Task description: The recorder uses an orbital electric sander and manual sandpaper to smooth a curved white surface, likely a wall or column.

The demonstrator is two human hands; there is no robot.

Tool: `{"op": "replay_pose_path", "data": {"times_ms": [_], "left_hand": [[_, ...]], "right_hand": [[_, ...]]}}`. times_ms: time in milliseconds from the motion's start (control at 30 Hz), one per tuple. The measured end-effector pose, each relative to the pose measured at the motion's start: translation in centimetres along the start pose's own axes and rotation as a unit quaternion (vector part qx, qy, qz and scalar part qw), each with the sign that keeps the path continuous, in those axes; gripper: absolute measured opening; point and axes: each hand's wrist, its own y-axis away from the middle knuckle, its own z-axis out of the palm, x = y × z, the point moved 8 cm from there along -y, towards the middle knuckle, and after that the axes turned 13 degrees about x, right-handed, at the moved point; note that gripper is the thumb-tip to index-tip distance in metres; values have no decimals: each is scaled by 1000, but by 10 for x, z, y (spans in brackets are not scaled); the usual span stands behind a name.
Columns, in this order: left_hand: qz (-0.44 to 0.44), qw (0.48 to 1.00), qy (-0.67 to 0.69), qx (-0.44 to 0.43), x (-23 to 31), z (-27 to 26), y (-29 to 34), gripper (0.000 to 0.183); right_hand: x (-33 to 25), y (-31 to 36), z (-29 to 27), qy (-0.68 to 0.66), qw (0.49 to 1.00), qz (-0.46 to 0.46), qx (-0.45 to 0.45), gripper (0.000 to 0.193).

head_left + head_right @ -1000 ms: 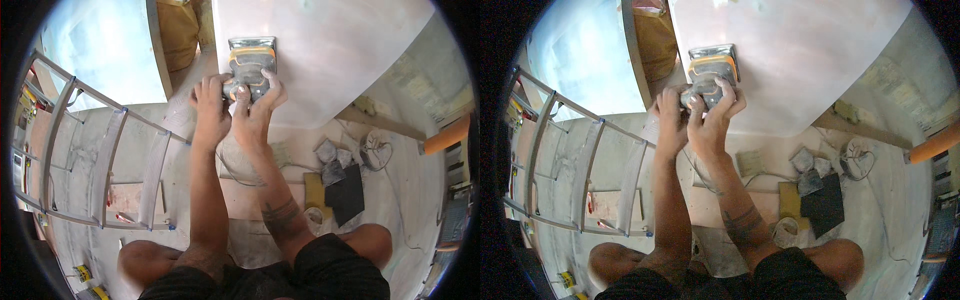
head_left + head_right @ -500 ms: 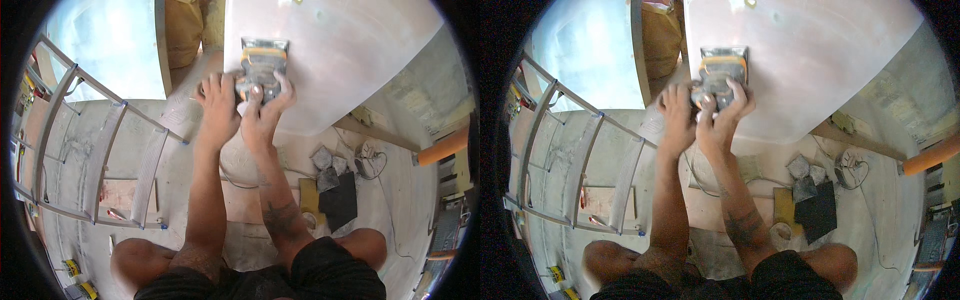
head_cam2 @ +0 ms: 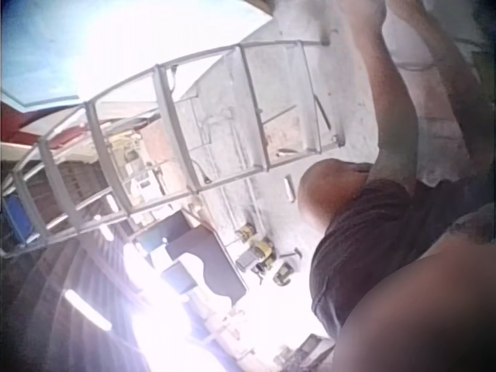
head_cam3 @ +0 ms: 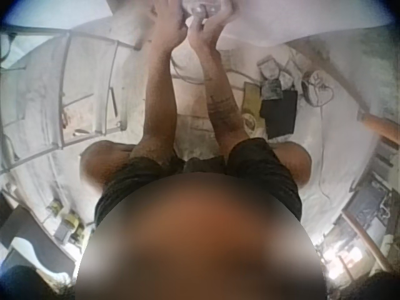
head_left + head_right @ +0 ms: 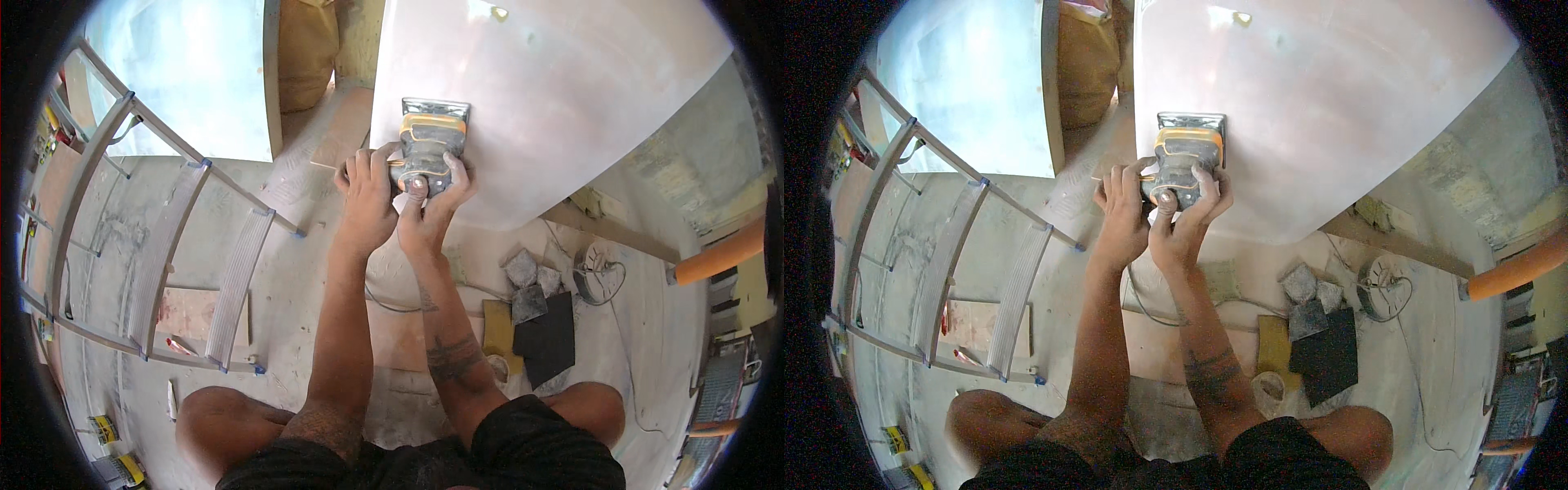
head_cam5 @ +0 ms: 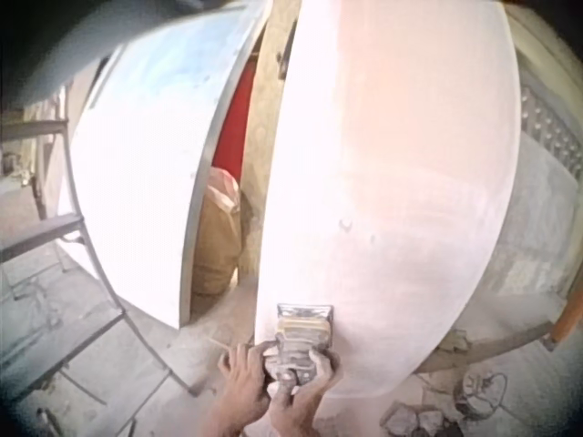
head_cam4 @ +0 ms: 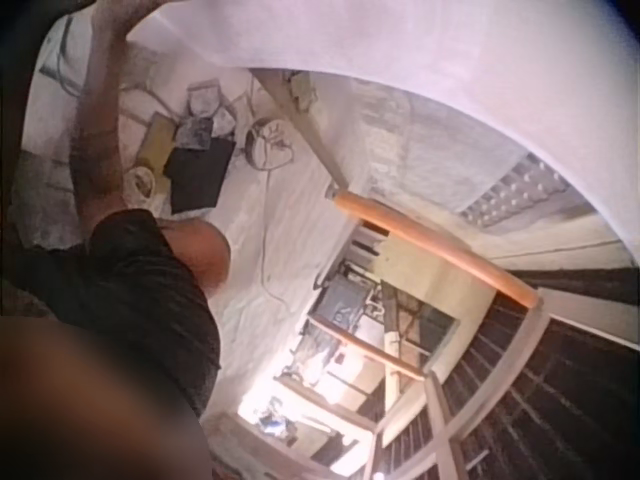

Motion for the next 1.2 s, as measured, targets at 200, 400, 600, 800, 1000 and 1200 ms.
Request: {"op": "replay_pose_path", "data": {"times_ms": [200, 400, 600, 800, 1000, 1200], "left_hand": [[-11, 997, 32, 70, 26, -30, -50, 50], [-27, 993, 57, 97, 10, -26, -37, 57], [-5, 1000, -2, 21, 21, -3, -9, 55], [53, 997, 5, 58, 70, -24, -52, 55], [-44, 975, 156, 155, 49, -37, -74, 59], [-52, 989, 71, 117, 48, -4, -41, 64]], "right_hand": [[-61, -68, 19, 6, 997, -70, -25, 54], [-68, -63, 27, 14, 989, -88, -117, 52], [-5, -20, -8, -13, 999, -38, -3, 52], [-37, -77, -15, 1, 996, -80, 46, 55], [-116, -124, 22, 42, 975, -211, -55, 46], [-95, -107, 18, 78, 980, -153, -98, 47]]}}
